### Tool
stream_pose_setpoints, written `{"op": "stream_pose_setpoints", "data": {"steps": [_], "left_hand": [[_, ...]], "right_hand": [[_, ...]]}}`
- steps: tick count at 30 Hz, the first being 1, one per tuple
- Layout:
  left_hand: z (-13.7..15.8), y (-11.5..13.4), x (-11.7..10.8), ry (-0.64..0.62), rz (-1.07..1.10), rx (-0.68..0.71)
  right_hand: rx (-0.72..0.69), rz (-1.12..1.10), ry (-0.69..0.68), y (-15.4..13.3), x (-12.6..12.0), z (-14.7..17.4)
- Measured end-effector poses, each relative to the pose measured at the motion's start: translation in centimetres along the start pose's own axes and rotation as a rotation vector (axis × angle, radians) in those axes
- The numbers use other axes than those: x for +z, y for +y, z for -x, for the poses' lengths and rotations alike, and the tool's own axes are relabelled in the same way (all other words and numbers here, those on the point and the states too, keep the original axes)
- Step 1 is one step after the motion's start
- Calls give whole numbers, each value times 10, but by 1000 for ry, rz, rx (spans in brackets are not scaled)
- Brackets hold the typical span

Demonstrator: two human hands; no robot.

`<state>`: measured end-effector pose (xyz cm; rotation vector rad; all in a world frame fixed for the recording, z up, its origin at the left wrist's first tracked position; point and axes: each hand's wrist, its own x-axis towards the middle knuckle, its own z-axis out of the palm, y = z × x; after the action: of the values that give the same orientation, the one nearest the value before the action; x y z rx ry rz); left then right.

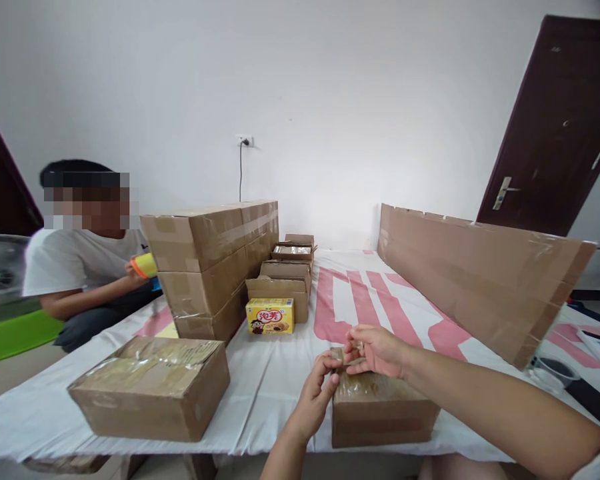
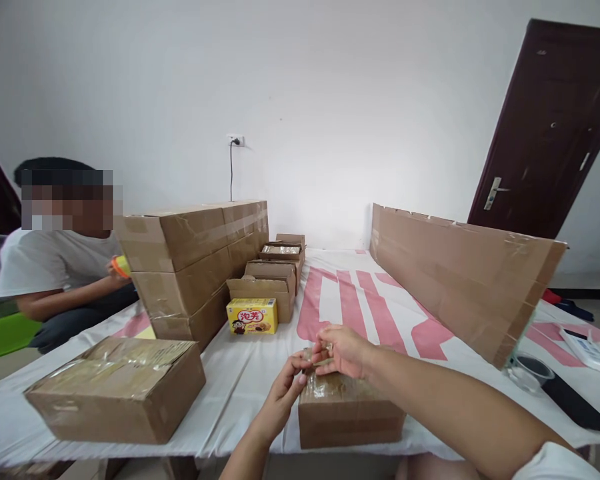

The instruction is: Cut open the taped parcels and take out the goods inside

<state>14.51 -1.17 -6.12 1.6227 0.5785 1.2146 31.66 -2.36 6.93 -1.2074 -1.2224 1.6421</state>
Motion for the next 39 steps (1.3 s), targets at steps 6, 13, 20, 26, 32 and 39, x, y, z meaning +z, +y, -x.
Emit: {"op": "stream_pose_setpoints", "data": {"steps": [6, 13, 20, 26, 32, 39], "left_hand": [[3, 0, -1, 60, -35, -9], [-2, -1, 3, 75, -26, 22], [-5, 2, 1, 45, -49, 30], [-4, 2, 0, 52, -49, 21], [-4, 1, 2, 52, -24, 18], [-2, 0, 2, 58, -31, 22]], "right_hand": [[-351, 646, 45, -10, -14, 1], [-833, 1951, -313, -7, -43, 3], [-1047, 2164, -327, 5, -38, -15], [-1064, 2130, -265, 14, -40, -17], [-1010, 2146, -234, 19, -39, -13], [-1128, 2131, -316, 8, -42, -10]]}}
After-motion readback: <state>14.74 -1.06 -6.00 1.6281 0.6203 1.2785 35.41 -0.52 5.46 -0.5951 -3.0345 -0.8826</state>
